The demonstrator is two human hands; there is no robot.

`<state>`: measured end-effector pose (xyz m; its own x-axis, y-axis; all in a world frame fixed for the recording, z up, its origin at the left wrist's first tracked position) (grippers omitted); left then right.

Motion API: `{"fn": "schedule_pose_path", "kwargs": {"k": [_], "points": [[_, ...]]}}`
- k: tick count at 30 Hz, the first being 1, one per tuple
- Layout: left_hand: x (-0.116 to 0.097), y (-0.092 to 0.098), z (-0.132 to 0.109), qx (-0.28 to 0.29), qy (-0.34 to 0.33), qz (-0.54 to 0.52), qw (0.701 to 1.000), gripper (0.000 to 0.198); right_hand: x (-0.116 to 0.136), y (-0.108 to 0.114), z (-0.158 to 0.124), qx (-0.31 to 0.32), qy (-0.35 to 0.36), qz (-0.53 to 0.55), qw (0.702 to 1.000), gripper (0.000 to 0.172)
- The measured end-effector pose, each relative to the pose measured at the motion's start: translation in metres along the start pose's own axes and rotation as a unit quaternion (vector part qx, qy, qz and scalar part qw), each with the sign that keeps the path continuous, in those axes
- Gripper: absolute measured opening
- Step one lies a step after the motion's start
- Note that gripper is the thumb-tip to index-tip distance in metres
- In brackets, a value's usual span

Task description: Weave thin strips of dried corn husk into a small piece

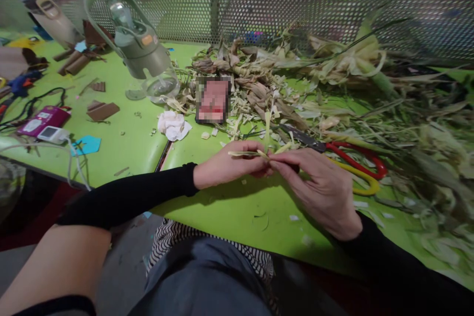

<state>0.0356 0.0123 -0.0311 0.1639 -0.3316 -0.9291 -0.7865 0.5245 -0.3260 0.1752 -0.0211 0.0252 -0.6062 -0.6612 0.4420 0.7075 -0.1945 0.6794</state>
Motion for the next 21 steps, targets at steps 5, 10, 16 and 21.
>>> {"fn": "schedule_pose_path", "kwargs": {"k": [5,10,16,21], "points": [[-0.008,0.000,-0.002,-0.003,-0.041,0.170,0.985,0.018,-0.006,-0.002,-0.002,0.008,-0.040,0.000,0.999,0.005],[-0.010,-0.003,-0.001,0.019,-0.038,0.155,0.987,0.022,-0.021,-0.007,-0.006,0.030,-0.134,0.075,0.988,0.015],[-0.007,-0.008,-0.003,0.046,-0.002,0.204,0.978,0.022,-0.026,-0.007,-0.005,0.041,-0.110,0.052,0.992,0.016],[0.000,-0.005,-0.002,0.019,0.060,0.077,0.995,0.021,-0.015,0.002,-0.006,-0.020,-0.056,-0.003,0.998,0.004]]}}
Point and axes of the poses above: each hand's wrist, its own z-axis towards the middle knuckle, its own y-axis out of the back of the hand, x = y × z, the point moved 6 cm from there along z, towards the middle knuckle, and after that the axes turned 2 degrees about -z, right-handed, at the moved point
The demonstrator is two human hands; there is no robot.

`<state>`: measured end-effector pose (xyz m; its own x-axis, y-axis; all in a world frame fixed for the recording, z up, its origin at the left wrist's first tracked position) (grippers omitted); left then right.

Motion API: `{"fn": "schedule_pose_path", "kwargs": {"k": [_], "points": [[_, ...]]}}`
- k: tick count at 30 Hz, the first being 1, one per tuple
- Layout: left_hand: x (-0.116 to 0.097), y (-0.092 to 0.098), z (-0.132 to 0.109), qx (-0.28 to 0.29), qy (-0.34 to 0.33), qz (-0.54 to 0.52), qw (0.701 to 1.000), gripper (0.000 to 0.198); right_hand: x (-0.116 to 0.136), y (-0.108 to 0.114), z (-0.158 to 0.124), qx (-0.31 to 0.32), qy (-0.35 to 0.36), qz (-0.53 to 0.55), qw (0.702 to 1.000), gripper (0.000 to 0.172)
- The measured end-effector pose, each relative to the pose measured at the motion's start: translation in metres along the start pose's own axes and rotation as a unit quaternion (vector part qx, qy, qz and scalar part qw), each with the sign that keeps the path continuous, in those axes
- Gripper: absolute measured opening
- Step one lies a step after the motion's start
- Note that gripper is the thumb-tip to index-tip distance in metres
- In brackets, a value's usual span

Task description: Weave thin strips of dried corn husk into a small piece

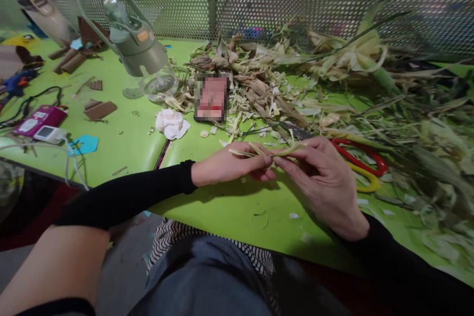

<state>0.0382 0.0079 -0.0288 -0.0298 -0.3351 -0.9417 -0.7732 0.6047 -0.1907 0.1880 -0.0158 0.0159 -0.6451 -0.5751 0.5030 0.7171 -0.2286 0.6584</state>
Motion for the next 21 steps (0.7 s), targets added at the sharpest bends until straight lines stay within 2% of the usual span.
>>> {"fn": "schedule_pose_path", "kwargs": {"k": [4,10,14,19,21], "points": [[0.0051,-0.0006,0.0005,0.006,0.031,-0.073,0.997,0.020,0.0105,0.0023,-0.0021,-0.022,0.059,-0.034,0.997,0.008],[0.0068,-0.0017,0.0009,-0.004,0.087,-0.159,0.983,0.026,0.0124,0.0021,-0.0006,-0.025,0.067,-0.047,0.996,0.006],[0.0057,-0.0011,0.0020,0.006,0.092,-0.160,0.983,0.025,0.0106,0.0019,-0.0004,-0.023,0.070,-0.046,0.996,0.006],[0.0084,0.0035,0.0015,0.003,0.085,-0.145,0.986,0.021,0.0062,-0.0001,-0.0009,0.002,0.031,-0.046,0.998,0.006],[0.0101,0.0034,0.0016,0.007,0.091,-0.144,0.985,0.024,0.0104,-0.0003,-0.0020,0.001,0.049,-0.055,0.997,0.006]]}}
Point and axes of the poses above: each hand's wrist, its own z-axis towards the middle knuckle, its own y-axis out of the back of the hand, x = y × z, the point moved 6 cm from there along z, towards the middle knuckle, and after that the axes turned 2 degrees about -z, right-handed, at the moved point
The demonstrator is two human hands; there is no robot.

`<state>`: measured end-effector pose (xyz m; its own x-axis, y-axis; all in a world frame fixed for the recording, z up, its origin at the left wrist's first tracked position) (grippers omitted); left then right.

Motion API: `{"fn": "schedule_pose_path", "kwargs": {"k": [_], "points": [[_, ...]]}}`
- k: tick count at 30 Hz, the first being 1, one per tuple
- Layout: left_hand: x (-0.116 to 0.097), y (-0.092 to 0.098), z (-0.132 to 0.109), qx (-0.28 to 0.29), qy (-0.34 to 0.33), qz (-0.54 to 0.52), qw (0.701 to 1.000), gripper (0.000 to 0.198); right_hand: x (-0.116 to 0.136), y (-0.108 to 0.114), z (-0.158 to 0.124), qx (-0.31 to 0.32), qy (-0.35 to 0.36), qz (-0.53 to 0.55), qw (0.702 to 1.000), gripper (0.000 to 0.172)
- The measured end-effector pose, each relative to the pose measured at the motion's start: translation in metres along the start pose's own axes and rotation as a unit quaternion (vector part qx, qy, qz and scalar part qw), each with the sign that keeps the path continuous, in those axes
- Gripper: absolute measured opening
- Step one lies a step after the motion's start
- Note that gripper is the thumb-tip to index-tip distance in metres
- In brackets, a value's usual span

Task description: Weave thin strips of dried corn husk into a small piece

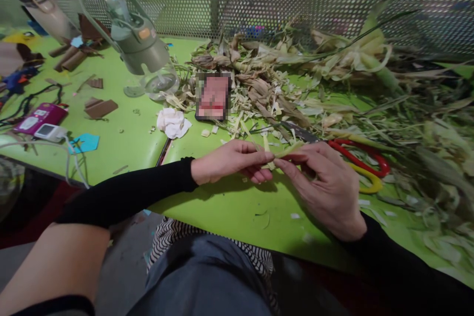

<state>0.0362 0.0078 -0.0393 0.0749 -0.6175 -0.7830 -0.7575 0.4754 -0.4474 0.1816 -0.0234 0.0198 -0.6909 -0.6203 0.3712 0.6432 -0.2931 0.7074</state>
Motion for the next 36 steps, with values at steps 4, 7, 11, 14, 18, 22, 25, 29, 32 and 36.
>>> {"fn": "schedule_pose_path", "kwargs": {"k": [4,7,11,14,18,22,25,29,32,36], "points": [[0.003,-0.002,0.001,0.010,0.021,0.005,1.000,0.037,0.011,-0.002,-0.002,0.013,0.058,-0.034,0.998,0.012],[0.003,-0.003,0.000,0.018,0.028,0.005,0.999,0.050,0.012,-0.005,-0.003,0.036,0.072,-0.059,0.995,0.012],[-0.003,-0.004,-0.003,0.054,0.026,0.014,0.998,0.049,0.011,-0.003,-0.003,0.033,0.100,-0.070,0.992,0.012],[-0.006,-0.003,-0.005,0.081,0.028,0.025,0.996,0.023,0.008,-0.003,0.000,0.037,0.097,-0.049,0.993,0.012],[-0.005,-0.001,-0.003,0.060,0.023,0.071,0.995,0.013,-0.002,-0.003,0.005,0.041,0.040,-0.013,0.998,0.012],[0.001,-0.006,-0.003,0.055,0.015,0.157,0.986,0.018,-0.006,-0.009,0.005,0.075,0.024,-0.008,0.997,0.023],[0.007,-0.013,-0.004,0.078,0.019,0.212,0.974,0.017,-0.007,-0.013,0.005,0.094,0.011,0.011,0.995,0.024],[0.009,-0.018,-0.005,0.093,0.026,0.194,0.976,0.018,-0.003,-0.010,0.006,0.099,0.013,0.065,0.993,0.014],[0.008,-0.018,-0.006,0.083,0.038,0.147,0.985,0.018,-0.001,-0.007,0.006,0.120,0.000,0.112,0.986,0.012],[0.009,-0.017,-0.008,0.075,0.052,0.087,0.992,0.019,-0.005,-0.003,0.006,0.143,-0.034,0.142,0.979,0.017]]}}
Point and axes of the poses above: each hand's wrist, its own z-axis towards the middle knuckle, its own y-axis out of the back of the hand, x = y × z, the point moved 6 cm from there along z, towards the middle knuckle, and after that the axes turned 2 degrees about -z, right-handed, at the moved point
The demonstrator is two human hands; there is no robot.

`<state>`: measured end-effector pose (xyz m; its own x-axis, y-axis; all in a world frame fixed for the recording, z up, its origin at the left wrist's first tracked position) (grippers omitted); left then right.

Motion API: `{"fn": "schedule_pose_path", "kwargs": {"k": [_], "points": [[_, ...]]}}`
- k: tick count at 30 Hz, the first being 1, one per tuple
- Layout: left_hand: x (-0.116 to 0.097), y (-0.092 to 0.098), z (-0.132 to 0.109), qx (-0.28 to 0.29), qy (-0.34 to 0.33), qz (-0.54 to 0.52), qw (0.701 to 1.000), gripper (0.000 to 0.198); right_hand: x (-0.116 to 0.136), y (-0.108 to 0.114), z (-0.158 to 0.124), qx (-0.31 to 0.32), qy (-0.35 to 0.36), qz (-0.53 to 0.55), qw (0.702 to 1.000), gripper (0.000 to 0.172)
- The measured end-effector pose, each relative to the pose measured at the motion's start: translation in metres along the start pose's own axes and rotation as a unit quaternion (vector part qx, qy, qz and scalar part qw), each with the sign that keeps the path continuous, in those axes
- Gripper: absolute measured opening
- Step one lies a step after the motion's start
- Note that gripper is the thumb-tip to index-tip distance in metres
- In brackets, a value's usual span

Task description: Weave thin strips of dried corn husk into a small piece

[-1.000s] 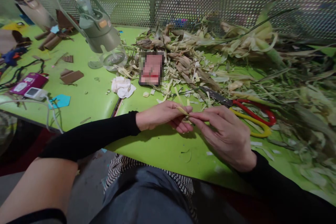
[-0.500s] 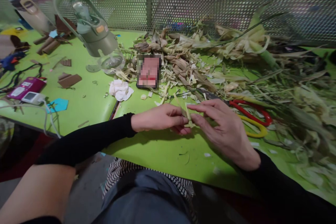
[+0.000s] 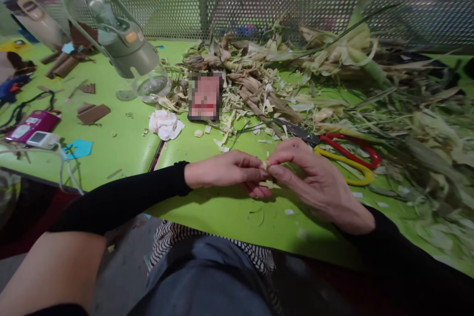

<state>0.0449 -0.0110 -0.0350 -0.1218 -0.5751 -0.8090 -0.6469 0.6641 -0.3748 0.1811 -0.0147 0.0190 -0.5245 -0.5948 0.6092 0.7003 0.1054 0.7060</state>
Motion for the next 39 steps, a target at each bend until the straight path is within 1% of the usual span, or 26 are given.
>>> {"fn": "schedule_pose_path", "kwargs": {"k": [3,9,13,17,20,24,27,32,35,39], "points": [[0.001,-0.002,-0.001,0.015,0.008,-0.034,0.999,0.022,-0.001,0.003,0.001,0.011,0.009,-0.018,1.000,0.018],[0.003,0.001,0.001,0.005,0.018,-0.059,0.998,0.026,0.007,0.007,0.004,0.034,0.077,-0.094,0.992,0.018],[0.004,0.002,0.002,0.005,0.016,-0.065,0.998,0.026,0.010,0.008,0.007,0.040,0.099,-0.095,0.990,0.015],[0.005,0.001,0.002,0.003,0.024,-0.062,0.998,0.027,0.008,0.007,0.007,0.063,0.126,-0.086,0.986,0.015],[0.005,0.002,0.002,-0.004,0.029,-0.059,0.998,0.027,0.006,0.008,0.007,0.072,0.131,-0.079,0.986,0.013],[0.004,0.000,0.002,-0.001,0.029,-0.044,0.999,0.025,0.006,0.005,0.007,0.085,0.110,-0.086,0.987,0.016],[0.004,-0.002,0.001,-0.009,0.029,-0.033,0.999,0.021,0.008,0.001,0.006,0.094,0.101,-0.105,0.985,0.014],[0.002,-0.003,-0.001,-0.049,0.024,-0.025,0.998,0.016,0.015,-0.002,0.004,0.075,0.128,-0.147,0.978,0.013],[0.001,-0.003,-0.002,-0.049,0.020,0.007,0.999,0.013,0.017,-0.004,0.001,0.071,0.150,-0.175,0.971,0.015],[0.001,-0.003,-0.001,-0.037,0.013,0.020,0.999,0.007,0.016,-0.007,-0.004,0.063,0.152,-0.191,0.968,0.017]]}}
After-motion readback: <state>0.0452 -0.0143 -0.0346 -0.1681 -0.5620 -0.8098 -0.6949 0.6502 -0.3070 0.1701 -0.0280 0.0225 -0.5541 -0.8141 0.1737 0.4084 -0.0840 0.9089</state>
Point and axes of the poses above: each hand's wrist, its own z-axis towards the middle knuckle, its own y-axis out of the back of the hand, x = y × z, the point moved 6 cm from there along z, towards the middle knuckle, and after that the axes turned 2 degrees about -z, right-handed, at the moved point
